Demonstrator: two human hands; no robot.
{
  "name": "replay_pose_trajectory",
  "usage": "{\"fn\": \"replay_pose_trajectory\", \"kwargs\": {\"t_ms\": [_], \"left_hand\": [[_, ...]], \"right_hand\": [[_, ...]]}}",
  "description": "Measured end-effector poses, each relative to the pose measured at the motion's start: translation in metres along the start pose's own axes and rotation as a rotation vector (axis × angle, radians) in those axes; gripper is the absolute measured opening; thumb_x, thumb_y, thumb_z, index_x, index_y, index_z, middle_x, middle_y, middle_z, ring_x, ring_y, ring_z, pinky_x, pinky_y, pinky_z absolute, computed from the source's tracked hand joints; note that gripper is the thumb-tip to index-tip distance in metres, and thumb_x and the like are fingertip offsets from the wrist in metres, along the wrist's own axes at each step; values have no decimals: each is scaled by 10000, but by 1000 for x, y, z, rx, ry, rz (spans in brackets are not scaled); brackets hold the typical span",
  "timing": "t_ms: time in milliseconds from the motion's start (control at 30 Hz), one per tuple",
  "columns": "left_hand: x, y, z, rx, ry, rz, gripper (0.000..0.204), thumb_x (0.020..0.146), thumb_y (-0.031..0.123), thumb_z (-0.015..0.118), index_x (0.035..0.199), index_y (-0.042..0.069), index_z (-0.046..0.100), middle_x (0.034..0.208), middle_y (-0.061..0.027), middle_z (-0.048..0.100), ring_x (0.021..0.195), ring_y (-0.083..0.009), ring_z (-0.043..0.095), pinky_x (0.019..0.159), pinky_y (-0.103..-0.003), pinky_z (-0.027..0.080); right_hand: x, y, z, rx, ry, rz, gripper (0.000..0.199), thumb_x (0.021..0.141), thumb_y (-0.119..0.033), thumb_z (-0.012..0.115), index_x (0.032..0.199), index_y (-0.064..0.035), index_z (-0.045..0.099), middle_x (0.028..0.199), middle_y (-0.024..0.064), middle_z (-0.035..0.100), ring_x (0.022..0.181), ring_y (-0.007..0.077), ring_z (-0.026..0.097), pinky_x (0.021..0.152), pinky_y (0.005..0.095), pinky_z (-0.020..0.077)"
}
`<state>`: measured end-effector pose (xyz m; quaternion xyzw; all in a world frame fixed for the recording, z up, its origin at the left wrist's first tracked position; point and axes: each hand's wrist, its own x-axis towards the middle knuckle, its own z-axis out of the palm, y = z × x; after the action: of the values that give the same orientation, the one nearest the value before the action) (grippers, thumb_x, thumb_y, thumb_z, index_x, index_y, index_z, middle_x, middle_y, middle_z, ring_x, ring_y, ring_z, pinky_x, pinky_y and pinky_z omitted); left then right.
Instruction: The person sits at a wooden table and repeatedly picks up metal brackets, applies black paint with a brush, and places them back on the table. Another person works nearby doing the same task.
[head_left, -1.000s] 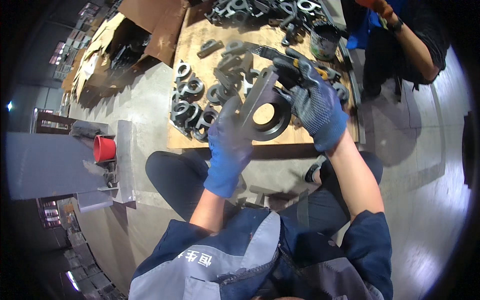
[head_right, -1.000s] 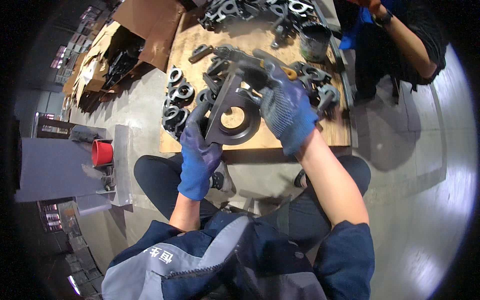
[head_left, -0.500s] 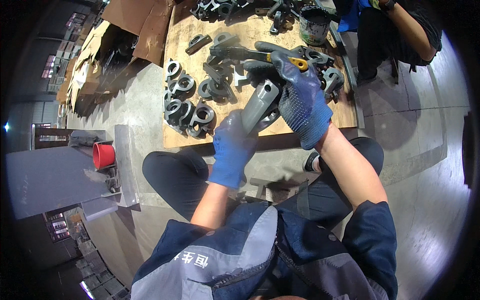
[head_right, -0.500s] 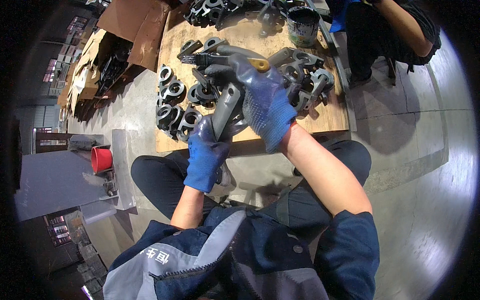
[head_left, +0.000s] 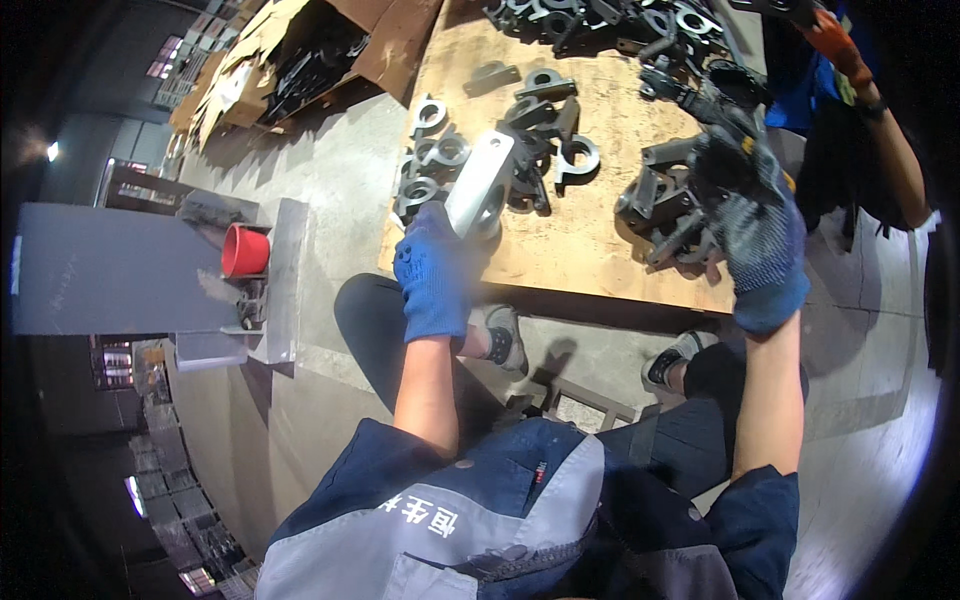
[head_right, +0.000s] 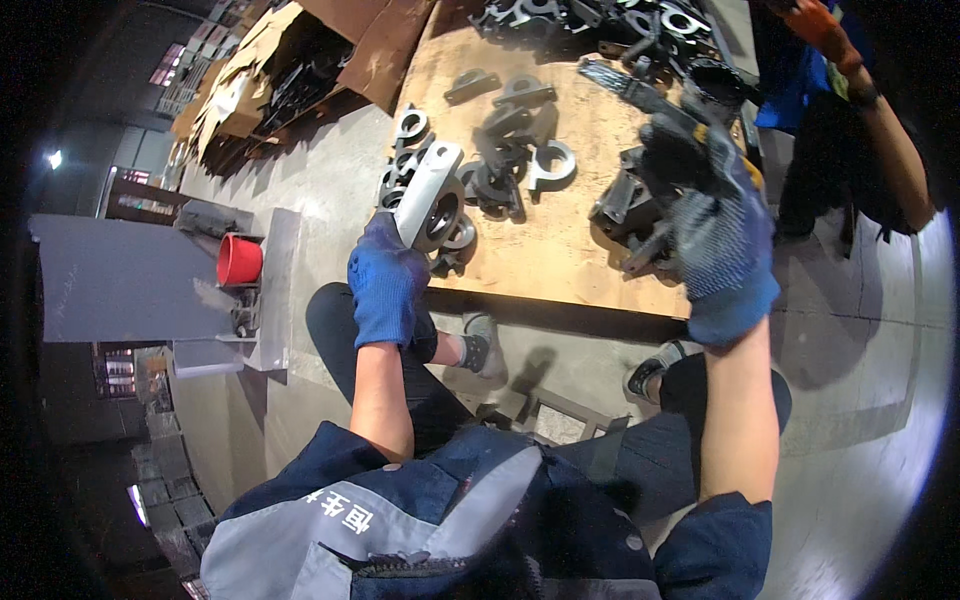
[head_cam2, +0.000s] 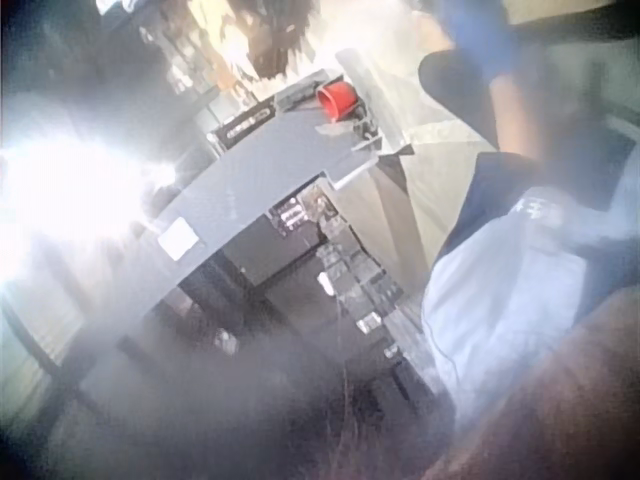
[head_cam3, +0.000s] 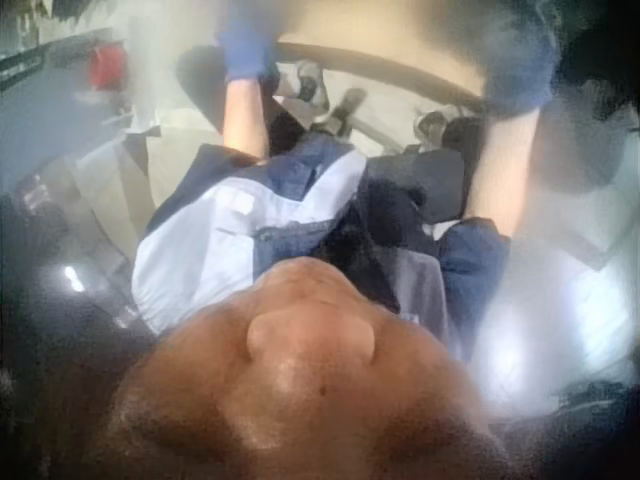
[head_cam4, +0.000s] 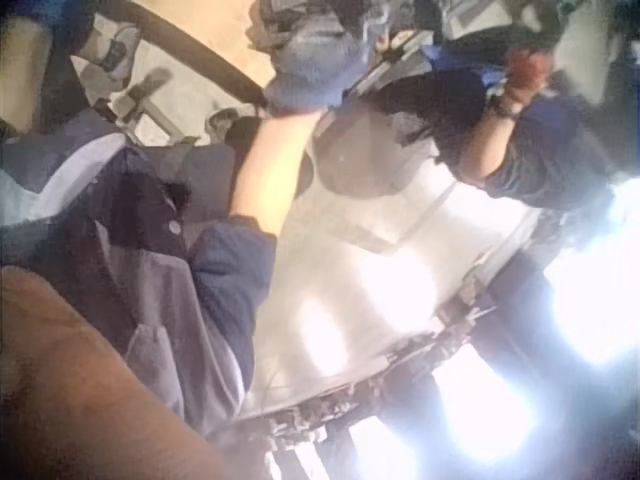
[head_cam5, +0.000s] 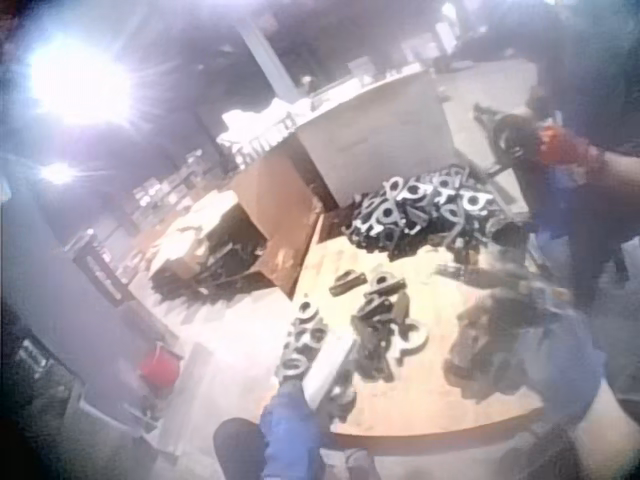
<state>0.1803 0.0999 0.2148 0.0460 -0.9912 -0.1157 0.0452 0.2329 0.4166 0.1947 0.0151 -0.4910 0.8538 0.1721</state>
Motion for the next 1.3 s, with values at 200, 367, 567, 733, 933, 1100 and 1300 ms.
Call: {"fn": "replay_pose_trajectory", "kwargs": {"t_ms": [200,367,567,733,933,1100,1300], "left_hand": [[23,-68,18,20,7,-122,434,657,326,821,915,46,611,857,-203,675,845,-373,669,722,-428,522],[45,-99,58,-145,-273,-317,303,695,102,703,984,15,667,893,-229,685,843,-347,677,719,-404,531],[73,-140,127,-375,-419,69,177,750,134,685,893,30,685,852,-192,681,761,-273,653,627,-390,524],[97,-151,156,-421,-484,226,158,785,205,639,839,66,692,822,-114,669,746,-232,631,618,-374,509],[190,-199,188,-670,-536,-359,229,791,218,634,894,31,717,839,-97,686,728,-185,613,673,-345,495],[203,-175,201,15,-754,180,191,846,192,555,900,136,729,866,-55,700,732,-209,633,663,-299,490],[228,-175,220,278,-707,-92,320,798,241,589,1057,110,725,1145,-148,674,1030,-292,662,831,-379,515]], "right_hand": [[1,-2,2,-942,-10,-156,441,907,10,607,1331,-11,490,1256,163,595,1087,240,624,978,352,522],[10,5,13,-568,45,6,441,947,-92,588,1355,3,449,1289,154,575,1150,238,586,1013,333,482],[12,7,23,-520,106,57,449,931,10,559,1366,0,447,1247,157,589,1121,212,599,985,347,507],[19,12,28,-29,183,236,489,914,2,602,1379,-41,459,1231,129,599,1128,202,588,1002,334,483],[23,15,44,-858,74,135,603,858,59,650,1407,4,407,1292,141,564,1147,179,579,990,293,473],[19,13,40,-673,175,156,563,857,-22,695,1371,-25,465,1251,137,589,1120,194,594,983,324,487],[19,2,42,-560,234,113,633,819,44,710,1393,-31,454,1270,152,580,1116,169,599,955,308,512]]}}
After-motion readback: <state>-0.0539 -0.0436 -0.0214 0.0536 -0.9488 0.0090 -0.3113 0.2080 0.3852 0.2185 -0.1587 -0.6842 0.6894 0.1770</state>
